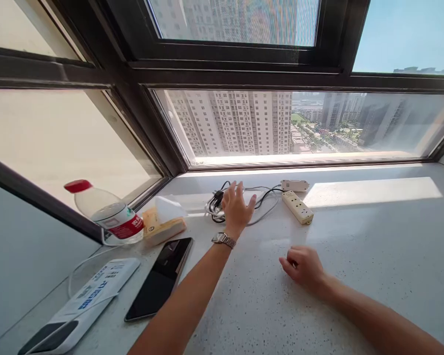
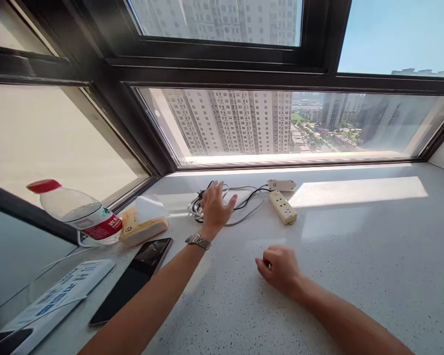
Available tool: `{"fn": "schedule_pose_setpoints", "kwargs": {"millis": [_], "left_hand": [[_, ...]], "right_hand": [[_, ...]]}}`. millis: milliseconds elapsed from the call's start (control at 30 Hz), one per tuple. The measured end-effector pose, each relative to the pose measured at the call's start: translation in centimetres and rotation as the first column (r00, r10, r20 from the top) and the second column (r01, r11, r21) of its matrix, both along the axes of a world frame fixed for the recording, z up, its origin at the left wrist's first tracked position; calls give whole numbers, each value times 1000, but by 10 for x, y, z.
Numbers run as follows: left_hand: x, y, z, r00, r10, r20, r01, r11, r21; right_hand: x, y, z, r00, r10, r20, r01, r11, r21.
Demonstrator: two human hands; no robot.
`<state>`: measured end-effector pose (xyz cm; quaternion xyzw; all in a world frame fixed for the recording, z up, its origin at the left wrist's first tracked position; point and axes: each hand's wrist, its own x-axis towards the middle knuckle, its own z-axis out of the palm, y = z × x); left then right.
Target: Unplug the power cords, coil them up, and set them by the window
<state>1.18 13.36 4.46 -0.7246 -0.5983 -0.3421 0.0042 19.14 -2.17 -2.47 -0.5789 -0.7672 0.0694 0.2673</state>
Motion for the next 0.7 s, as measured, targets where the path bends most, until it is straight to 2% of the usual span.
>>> {"fn": "schedule_pose_setpoints", "kwargs": {"millis": [33,100,167,200,233,333,433,533,633,700], "left_hand": [[28,-5,1,971,-202,-125,205,979,17],[83,-9,1,772,-527,-356,536,840,-83],[123,-3,-4,570,-674,-469,668,713,-214],[135,3,-7,527,-698,-485,666,694,-276],[142,11,-10,522,-705,-480,637,696,-330],[139,38,-19,640,-651,-409,489,755,-437],[119,65,-23,751,-547,-370,385,818,-428],[102,84,-20,861,-387,-331,248,887,-390],[88,87,-15,935,-228,-270,127,930,-344],[80,76,-14,957,-190,-219,117,943,-310]], "right_hand": [[-10,-5,1,995,85,60,-81,994,-69],[-21,-9,3,969,197,148,-172,971,-166],[-18,-7,6,949,246,199,-201,954,-221],[-14,-4,9,943,252,217,-198,950,-241],[-9,-2,11,939,254,231,-193,947,-256],[1,3,15,940,230,254,-160,950,-268],[-2,8,16,949,185,257,-114,957,-268],[-7,13,13,961,153,231,-90,961,-262],[-9,16,12,970,140,196,-88,963,-254],[-8,18,12,976,125,178,-76,964,-256]]}}
